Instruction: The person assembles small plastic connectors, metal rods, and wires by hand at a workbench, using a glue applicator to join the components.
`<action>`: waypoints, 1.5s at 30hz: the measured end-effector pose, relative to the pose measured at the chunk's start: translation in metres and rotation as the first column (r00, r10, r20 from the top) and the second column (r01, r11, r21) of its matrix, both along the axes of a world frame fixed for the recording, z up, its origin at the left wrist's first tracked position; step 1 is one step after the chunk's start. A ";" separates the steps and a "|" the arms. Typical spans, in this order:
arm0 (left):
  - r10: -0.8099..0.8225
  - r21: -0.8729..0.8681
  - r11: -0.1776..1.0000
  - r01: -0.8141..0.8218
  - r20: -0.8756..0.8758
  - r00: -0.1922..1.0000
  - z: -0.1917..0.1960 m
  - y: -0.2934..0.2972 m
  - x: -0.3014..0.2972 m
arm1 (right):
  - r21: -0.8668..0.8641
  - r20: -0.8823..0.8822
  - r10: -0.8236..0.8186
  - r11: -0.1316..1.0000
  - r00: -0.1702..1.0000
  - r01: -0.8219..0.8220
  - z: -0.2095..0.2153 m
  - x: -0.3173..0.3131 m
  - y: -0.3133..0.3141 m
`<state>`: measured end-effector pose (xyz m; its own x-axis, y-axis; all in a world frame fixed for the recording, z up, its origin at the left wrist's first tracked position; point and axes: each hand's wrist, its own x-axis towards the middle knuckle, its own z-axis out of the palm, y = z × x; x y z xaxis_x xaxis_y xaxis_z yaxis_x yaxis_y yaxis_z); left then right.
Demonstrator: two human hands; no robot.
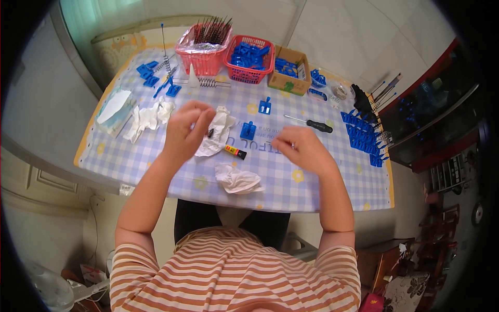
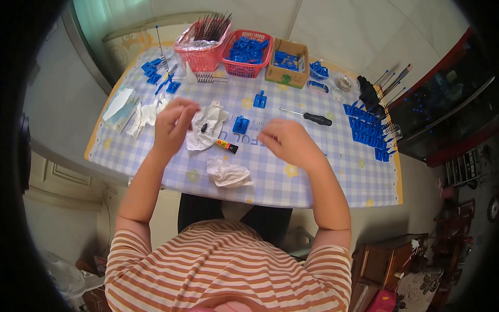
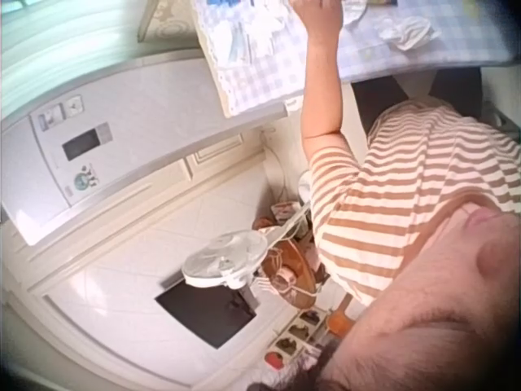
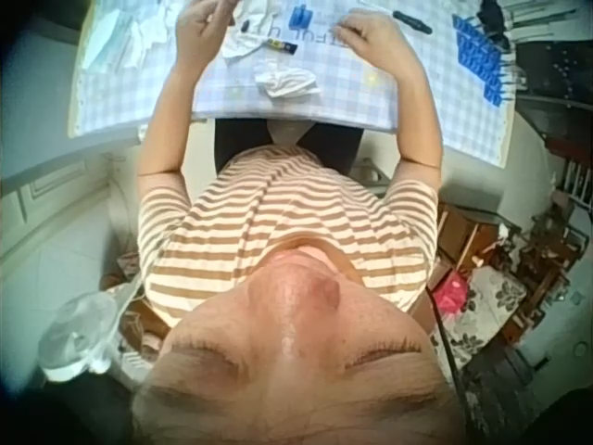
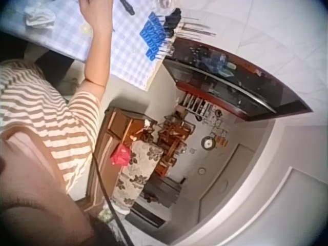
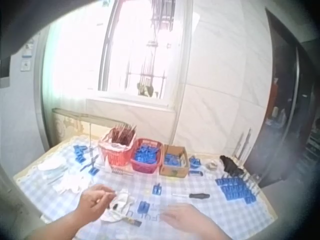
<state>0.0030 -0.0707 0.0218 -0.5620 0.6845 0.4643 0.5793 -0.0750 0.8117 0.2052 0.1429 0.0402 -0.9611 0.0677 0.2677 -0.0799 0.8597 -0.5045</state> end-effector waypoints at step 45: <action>-0.450 0.217 0.888 0.405 0.239 0.860 -0.048 0.069 0.016 | -0.070 -0.412 -0.118 0.993 0.904 0.098 -0.041 -0.026 -0.014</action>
<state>0.0190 -0.0012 -0.0265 -0.3507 0.8191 0.4539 0.2162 -0.4008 0.8903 0.1792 0.1289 -0.0010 -0.7504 0.1869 0.6340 -0.1987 0.8510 -0.4861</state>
